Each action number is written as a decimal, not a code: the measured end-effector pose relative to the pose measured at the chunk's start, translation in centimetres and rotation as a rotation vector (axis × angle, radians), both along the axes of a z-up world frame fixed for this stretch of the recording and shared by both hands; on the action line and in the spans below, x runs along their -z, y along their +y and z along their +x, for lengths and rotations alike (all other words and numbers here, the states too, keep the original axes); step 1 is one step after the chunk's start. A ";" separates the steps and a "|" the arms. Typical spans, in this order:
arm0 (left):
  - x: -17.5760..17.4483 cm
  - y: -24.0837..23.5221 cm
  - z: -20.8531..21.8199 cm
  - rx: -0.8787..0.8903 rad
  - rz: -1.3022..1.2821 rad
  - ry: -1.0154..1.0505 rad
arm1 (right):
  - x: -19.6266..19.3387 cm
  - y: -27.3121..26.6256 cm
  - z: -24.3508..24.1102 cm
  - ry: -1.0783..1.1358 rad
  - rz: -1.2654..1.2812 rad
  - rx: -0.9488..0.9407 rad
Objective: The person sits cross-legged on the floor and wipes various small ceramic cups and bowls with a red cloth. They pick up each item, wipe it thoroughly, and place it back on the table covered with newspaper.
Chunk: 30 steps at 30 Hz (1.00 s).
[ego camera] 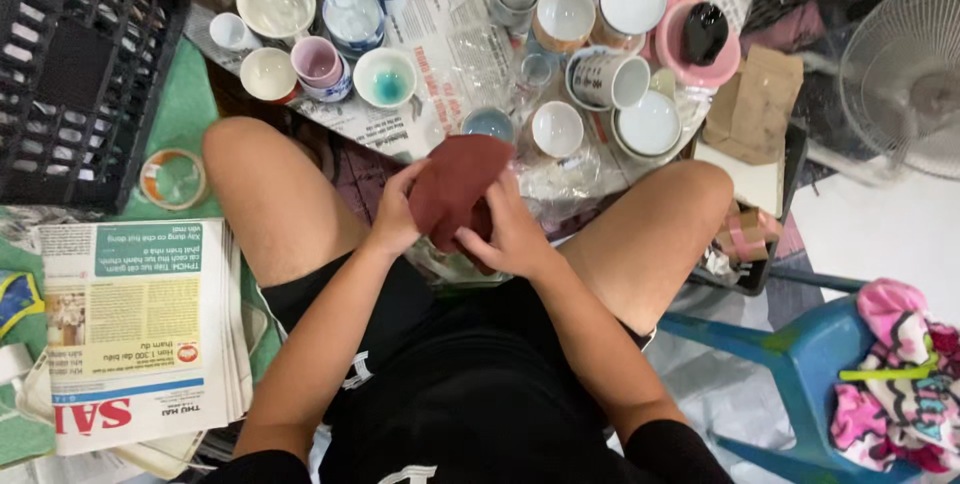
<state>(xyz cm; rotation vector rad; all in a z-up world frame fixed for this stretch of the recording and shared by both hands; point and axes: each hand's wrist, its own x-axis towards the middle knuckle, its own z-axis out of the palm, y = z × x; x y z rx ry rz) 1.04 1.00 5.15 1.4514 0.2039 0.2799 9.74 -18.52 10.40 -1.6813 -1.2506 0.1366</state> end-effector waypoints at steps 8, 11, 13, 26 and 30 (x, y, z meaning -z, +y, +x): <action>-2.8 -0.9 -1.9 -0.173 0.465 -0.254 | 1.2 1.0 -0.6 0.114 -0.278 0.005; -5.2 -0.3 -2.1 -0.165 0.605 -0.202 | 1.2 0.9 -0.7 0.188 -0.379 -0.027; -6.1 -0.1 -1.9 -0.126 0.688 -0.086 | 1.1 0.8 -0.5 0.275 -0.415 -0.039; 2.6 -1.3 -0.1 -0.122 0.253 0.116 | 1.3 1.2 -0.5 -0.235 0.030 0.166; 3.9 -2.1 -0.4 -0.100 0.578 0.042 | 1.5 1.0 -0.1 -0.020 -0.175 0.310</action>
